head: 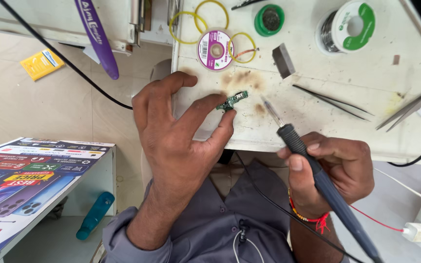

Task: The person solders a small green circuit board using a soldering iron and solder wire, then cleans the board with a toothbrush. They connect the board to a power supply and test it with a tablet, inspecting the board throughout the process.

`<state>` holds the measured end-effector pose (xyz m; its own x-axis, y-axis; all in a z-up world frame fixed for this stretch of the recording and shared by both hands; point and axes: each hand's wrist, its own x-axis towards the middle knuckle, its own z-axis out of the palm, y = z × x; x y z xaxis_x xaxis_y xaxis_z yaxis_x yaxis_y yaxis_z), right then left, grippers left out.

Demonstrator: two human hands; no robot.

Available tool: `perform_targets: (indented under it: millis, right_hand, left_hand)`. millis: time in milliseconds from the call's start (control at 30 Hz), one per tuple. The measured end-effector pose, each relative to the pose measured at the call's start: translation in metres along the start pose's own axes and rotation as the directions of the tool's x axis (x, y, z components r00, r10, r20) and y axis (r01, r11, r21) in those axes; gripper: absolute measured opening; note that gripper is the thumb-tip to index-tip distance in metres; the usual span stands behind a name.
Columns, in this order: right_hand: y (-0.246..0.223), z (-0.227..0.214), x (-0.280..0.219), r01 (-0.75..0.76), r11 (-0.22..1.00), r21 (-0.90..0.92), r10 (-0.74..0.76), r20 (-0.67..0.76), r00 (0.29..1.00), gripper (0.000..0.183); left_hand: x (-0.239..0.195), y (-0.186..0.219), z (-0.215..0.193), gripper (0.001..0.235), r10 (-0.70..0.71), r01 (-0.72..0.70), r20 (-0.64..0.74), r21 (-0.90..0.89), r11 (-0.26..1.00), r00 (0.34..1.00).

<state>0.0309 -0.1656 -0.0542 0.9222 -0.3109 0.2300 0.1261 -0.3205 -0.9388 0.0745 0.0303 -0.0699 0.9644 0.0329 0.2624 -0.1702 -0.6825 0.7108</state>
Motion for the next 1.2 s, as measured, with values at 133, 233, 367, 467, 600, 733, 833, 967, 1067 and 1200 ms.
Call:
perform_targets:
  millis: [133, 233, 367, 467, 600, 733, 833, 967, 1067, 1200]
  right_hand:
    - [-0.009, -0.002, -0.009, -0.033, 0.999, 0.001, 0.032, 0.144, 0.989, 0.029]
    - [-0.016, 0.000, -0.015, -0.063, 0.996, -0.057, 0.070, 0.150, 0.986, 0.030]
    - [-0.013, 0.004, -0.014, -0.027, 0.976, -0.217, 0.053, 0.116, 0.992, 0.035]
    - [-0.010, -0.002, -0.020, -0.007, 0.983, -0.185, 0.034, 0.143, 0.989, 0.034]
    - [-0.004, 0.000, -0.013, 0.055, 0.994, -0.097, -0.037, 0.175, 0.984, 0.031]
    - [0.003, 0.000, -0.012, 0.124, 0.988, -0.094, -0.109, 0.156, 0.982, 0.028]
    - [0.009, -0.001, -0.011, 0.201, 0.968, -0.150, -0.171, 0.194, 0.966, 0.027]
    - [0.015, -0.003, -0.013, 0.257, 0.935, -0.243, -0.210, 0.202, 0.957, 0.027]
    - [0.017, -0.002, -0.014, 0.297, 0.908, -0.295, -0.242, 0.208, 0.948, 0.027]
    - [0.016, 0.001, -0.011, 0.329, 0.889, -0.318, -0.271, 0.213, 0.939, 0.026]
  left_hand:
    - [-0.001, -0.001, 0.002, 0.029, 0.028, -0.028, -0.016, 0.003, 1.000, 0.999]
    - [0.000, 0.000, 0.003, 0.027, 0.000, -0.001, -0.025, -0.025, 1.000, 1.000]
    - [0.002, 0.000, 0.001, 0.026, 0.033, -0.033, -0.019, 0.013, 0.999, 0.999]
    - [-0.007, -0.001, 0.001, 0.026, 0.024, -0.024, -0.023, -0.007, 1.000, 0.999]
    - [-0.003, -0.005, 0.005, 0.025, 0.071, -0.071, -0.074, -0.008, 0.997, 0.995]
    - [-0.008, -0.005, 0.007, 0.025, 0.069, -0.073, -0.097, -0.035, 0.997, 0.993]
    - [-0.007, -0.005, 0.008, 0.025, 0.074, -0.080, -0.117, -0.042, 0.996, 0.990]
    - [-0.007, -0.006, 0.011, 0.024, 0.084, -0.091, -0.134, -0.044, 0.995, 0.987]
    - [-0.008, -0.008, 0.012, 0.023, 0.086, -0.094, -0.134, -0.051, 0.994, 0.987]
    - [-0.007, -0.008, 0.012, 0.023, 0.087, -0.092, -0.133, -0.031, 0.995, 0.987]
